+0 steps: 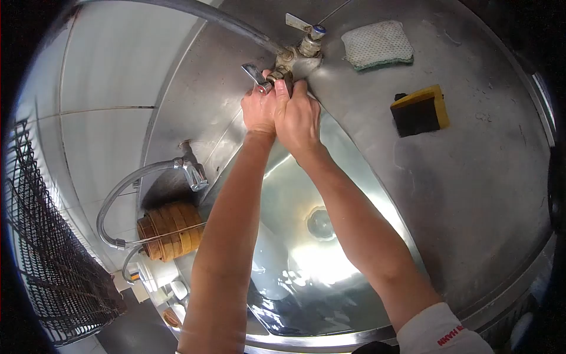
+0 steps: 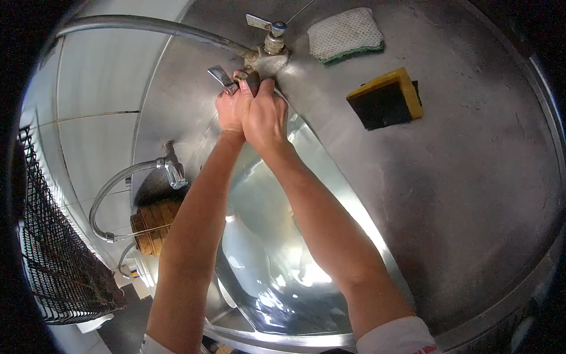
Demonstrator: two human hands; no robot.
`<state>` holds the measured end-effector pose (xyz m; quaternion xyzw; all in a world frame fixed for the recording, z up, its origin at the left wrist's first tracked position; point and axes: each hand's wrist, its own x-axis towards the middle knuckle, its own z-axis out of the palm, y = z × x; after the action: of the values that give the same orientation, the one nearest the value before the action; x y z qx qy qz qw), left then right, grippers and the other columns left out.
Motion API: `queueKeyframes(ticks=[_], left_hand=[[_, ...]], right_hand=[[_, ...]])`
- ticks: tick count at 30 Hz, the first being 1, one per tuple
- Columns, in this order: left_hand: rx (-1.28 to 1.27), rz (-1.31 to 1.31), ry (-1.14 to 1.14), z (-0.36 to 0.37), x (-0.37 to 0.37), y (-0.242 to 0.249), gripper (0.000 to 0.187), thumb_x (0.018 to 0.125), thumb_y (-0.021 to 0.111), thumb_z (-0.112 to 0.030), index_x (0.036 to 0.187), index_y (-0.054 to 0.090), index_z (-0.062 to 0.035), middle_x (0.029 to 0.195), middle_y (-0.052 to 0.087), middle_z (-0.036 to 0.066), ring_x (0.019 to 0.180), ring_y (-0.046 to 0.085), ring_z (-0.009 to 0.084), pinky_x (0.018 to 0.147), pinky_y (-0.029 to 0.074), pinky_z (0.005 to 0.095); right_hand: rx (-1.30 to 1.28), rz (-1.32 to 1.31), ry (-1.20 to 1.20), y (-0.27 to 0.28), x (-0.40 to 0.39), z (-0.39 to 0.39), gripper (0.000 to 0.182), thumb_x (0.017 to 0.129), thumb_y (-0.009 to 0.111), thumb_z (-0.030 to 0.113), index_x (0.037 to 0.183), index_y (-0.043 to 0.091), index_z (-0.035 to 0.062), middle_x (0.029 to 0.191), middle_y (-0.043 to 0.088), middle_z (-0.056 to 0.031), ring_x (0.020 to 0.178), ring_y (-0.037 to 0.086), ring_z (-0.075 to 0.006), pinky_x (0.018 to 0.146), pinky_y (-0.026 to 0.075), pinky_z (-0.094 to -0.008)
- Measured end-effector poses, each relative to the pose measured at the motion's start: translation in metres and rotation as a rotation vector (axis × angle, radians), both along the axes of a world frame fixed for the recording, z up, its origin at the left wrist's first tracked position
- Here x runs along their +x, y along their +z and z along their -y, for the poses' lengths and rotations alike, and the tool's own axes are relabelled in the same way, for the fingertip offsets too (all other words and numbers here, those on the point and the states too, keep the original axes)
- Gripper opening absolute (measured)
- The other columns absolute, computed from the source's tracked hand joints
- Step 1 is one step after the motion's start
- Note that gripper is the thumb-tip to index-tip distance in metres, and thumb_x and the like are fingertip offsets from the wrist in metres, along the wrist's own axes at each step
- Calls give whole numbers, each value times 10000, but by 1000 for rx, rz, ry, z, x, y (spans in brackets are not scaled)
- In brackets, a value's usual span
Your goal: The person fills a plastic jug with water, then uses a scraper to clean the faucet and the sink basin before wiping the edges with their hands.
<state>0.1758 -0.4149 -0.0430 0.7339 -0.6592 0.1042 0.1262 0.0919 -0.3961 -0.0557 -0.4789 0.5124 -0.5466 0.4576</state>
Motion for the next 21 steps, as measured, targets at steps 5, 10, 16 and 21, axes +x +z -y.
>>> queueKeyframes(ticks=[5,10,16,21], left_hand=[[6,-9,-24,-2,5,-1,334,857,510,-397,1049,572,-132,854,667,167,748,638,407,647,530,493],[-6,-182,6,0,10,-7,333,849,501,-397,1083,578,-174,875,673,177,774,635,420,684,525,495],[93,-226,69,3,13,-7,358,850,471,-413,1127,578,-212,869,666,197,832,631,419,727,511,500],[44,-312,69,2,15,-9,373,857,451,-448,1105,590,-205,890,666,198,841,622,433,725,501,502]], right_hand=[[12,-123,3,7,-6,-7,519,941,475,450,917,502,-67,735,609,-317,734,606,-493,675,479,-535],[2,-91,50,9,-15,-4,561,927,485,481,940,540,-77,747,622,-313,761,622,-482,702,498,-518],[-62,105,85,8,-13,-3,495,943,466,456,1075,600,-2,802,652,-272,798,630,-467,732,505,-506],[-19,24,59,10,-11,-4,486,943,468,454,1050,614,2,798,652,-272,791,628,-471,739,503,-514]])
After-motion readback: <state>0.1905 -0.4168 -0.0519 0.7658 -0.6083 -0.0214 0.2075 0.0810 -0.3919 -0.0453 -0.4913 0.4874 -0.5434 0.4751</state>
